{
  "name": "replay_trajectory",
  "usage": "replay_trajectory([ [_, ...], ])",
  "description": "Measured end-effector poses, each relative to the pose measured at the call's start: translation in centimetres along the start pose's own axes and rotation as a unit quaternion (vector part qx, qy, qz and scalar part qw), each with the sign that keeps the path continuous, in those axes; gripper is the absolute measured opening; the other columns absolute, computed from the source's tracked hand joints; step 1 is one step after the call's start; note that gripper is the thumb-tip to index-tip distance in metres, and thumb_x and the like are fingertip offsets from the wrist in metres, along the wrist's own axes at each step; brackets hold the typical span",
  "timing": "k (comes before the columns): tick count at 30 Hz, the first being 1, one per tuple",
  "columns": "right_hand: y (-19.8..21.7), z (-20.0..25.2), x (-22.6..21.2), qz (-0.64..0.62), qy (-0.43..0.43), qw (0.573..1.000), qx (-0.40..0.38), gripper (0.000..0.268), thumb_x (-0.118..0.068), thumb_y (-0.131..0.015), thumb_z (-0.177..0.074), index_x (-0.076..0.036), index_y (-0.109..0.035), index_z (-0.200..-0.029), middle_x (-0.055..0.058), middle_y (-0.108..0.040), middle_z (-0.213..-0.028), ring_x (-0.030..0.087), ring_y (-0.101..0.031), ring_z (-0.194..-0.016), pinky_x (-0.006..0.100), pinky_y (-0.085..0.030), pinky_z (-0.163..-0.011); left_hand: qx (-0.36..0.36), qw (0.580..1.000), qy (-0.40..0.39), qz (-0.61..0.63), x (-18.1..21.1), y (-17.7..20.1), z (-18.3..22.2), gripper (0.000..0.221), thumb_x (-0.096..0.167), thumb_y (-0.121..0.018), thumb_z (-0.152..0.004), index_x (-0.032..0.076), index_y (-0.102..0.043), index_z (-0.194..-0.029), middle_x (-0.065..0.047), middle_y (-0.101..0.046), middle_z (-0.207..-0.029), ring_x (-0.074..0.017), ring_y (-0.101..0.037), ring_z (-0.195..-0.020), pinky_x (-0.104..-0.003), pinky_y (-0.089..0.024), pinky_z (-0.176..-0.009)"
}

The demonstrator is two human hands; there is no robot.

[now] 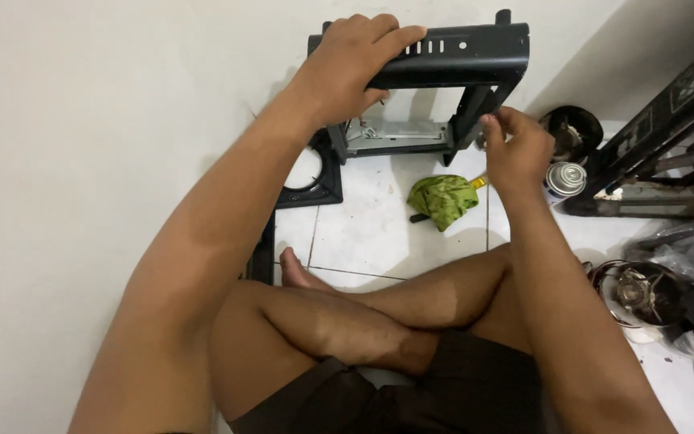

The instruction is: The person reassembles an internal plastic frame by aligning pieces, securing them with screws using a screwdriver, and cleaning the assembly with a cloth.

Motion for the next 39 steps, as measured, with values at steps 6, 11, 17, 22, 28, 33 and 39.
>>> replay_trajectory([
  [6,0.6,-0.4,-1.3,-0.063,-0.068,0.994,-0.051,0.022,-0.011,-0.078,-0.099,0.007,-0.075,-0.111,0.012,-0.077,-0.088,0.016,-0.070,-0.069,0.028,-0.055,-0.065,-0.016,1.000,0.008,0.011,-1.0,-0.6,-0.1,0.088,0.011,-0.092,-0.068,0.020,-0.051,-0.145,-0.006,-0.059,-0.130,-0.0308,-0.058,-0.108,-0.044,-0.043,-0.099],
  [11,-1.9,3.0,3.1,0.059,-0.172,0.937,-0.298,0.037,-0.039,-0.079,-0.094,-0.003,-0.072,-0.101,0.013,-0.064,-0.101,0.028,-0.063,-0.085,0.042,-0.053,-0.075,-0.025,0.997,0.076,-0.025,1.1,1.5,1.9,0.077,0.019,-0.088,-0.069,0.019,-0.056,-0.138,-0.007,-0.060,-0.112,-0.0290,-0.062,-0.096,-0.043,-0.048,-0.086],
  [17,-10.0,11.0,7.8,0.179,-0.154,0.823,-0.516,0.055,-0.035,-0.069,-0.088,-0.008,-0.061,-0.135,0.022,-0.063,-0.127,0.042,-0.065,-0.111,0.053,-0.055,-0.093,-0.115,0.967,0.224,-0.035,4.6,-0.2,8.1,0.076,0.032,-0.086,-0.071,0.024,-0.054,-0.140,-0.005,-0.059,-0.112,-0.0288,-0.063,-0.099,-0.043,-0.052,-0.080],
  [22,-9.1,9.6,4.3,0.232,-0.119,0.863,-0.433,0.076,-0.027,-0.072,-0.091,-0.015,-0.035,-0.156,0.027,-0.043,-0.141,0.054,-0.054,-0.129,0.061,-0.054,-0.098,-0.113,0.962,0.247,0.001,7.5,-2.3,12.9,0.074,0.035,-0.082,-0.076,0.022,-0.054,-0.143,-0.012,-0.061,-0.118,-0.0384,-0.066,-0.101,-0.051,-0.055,-0.079],
  [28,-10.5,11.4,9.9,0.161,-0.216,0.847,-0.458,0.052,-0.019,-0.061,-0.094,-0.016,-0.059,-0.146,0.024,-0.061,-0.132,0.046,-0.066,-0.120,0.055,-0.057,-0.095,-0.031,0.969,0.244,0.002,8.0,-3.1,15.9,0.059,0.032,-0.078,-0.087,0.022,-0.060,-0.142,-0.011,-0.066,-0.119,-0.0303,-0.068,-0.103,-0.039,-0.055,-0.082],
  [33,-7.9,8.6,8.9,0.142,-0.372,0.912,-0.098,0.031,-0.034,-0.057,-0.100,-0.008,-0.060,-0.115,0.028,-0.070,-0.104,0.050,-0.067,-0.107,0.061,-0.053,-0.090,-0.001,0.952,0.303,0.035,7.5,-2.6,17.5,0.061,0.030,-0.081,-0.083,0.020,-0.063,-0.141,-0.014,-0.068,-0.114,-0.0331,-0.070,-0.096,-0.040,-0.057,-0.078],
  [39,-6.9,11.1,11.1,0.278,-0.278,0.765,-0.511,0.062,-0.045,-0.060,-0.090,-0.002,-0.066,-0.134,0.029,-0.074,-0.119,0.048,-0.067,-0.118,0.063,-0.052,-0.094,0.000,0.946,0.323,-0.002,6.0,-1.3,18.8,0.063,0.030,-0.086,-0.077,0.018,-0.068,-0.136,-0.014,-0.069,-0.113,-0.0338,-0.071,-0.097,-0.040,-0.057,-0.080],
])
Point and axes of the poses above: each hand's wrist, its own z-axis away from the middle knuckle, its own y-axis out of the back of the hand, x = y × z, the point moved 1 cm from there along -z, towards the middle knuckle
